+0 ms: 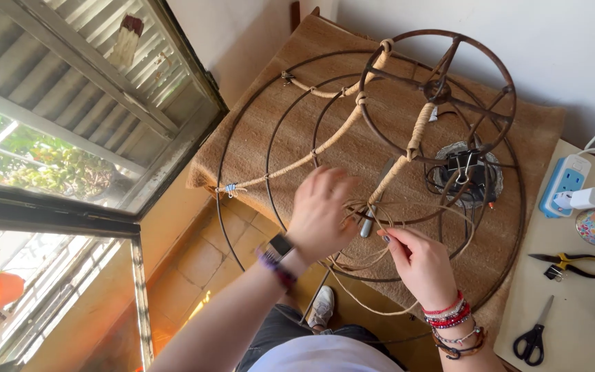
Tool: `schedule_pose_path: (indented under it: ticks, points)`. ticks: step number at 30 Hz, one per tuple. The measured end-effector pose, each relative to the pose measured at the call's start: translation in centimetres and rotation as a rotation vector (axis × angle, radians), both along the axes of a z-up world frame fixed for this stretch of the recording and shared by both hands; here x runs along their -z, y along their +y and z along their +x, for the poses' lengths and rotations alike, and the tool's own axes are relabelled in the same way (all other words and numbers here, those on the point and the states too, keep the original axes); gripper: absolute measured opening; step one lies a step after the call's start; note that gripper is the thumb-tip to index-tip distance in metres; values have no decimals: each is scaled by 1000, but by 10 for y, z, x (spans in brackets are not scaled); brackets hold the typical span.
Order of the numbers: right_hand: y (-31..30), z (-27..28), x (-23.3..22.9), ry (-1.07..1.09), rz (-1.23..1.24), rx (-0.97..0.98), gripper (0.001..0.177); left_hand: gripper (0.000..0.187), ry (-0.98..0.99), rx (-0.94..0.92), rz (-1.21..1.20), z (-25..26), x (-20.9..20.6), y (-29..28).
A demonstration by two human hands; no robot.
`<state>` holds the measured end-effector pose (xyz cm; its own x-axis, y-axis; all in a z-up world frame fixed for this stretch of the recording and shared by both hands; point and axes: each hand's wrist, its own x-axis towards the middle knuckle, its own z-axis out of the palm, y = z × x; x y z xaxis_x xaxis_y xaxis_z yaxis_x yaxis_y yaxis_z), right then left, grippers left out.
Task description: Wrapping a metal frame with rope to assemble a decorative lampshade
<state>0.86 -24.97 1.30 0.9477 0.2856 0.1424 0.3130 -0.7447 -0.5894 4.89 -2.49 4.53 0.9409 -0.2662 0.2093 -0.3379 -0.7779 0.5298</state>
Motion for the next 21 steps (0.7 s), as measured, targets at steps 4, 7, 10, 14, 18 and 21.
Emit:
schedule_pose_path:
  ticks: [4, 7, 10, 14, 18, 21]
  points:
    - [0, -3, -2, -5, -3, -4, 21, 44, 77, 278, 229, 29, 46, -15]
    - [1, 0, -3, 25, 28, 28, 20, 23, 155, -147, -373, 9, 28, 10]
    - [-3, -1, 1, -2, 41, 0, 18, 18, 223, -409, -1076, -32, 98, 35]
    - [-10, 2, 14, -32, 9, 16, 20, 43, 795, 158, -206, -73, 80, 37]
    - [-12, 3, 13, -9, -32, 53, 16, 75, 416, -16, 498, -53, -21, 23]
    - [-17, 2, 8, 87, -84, 105, 19, 79, 163, -101, 384, -63, -115, 22]
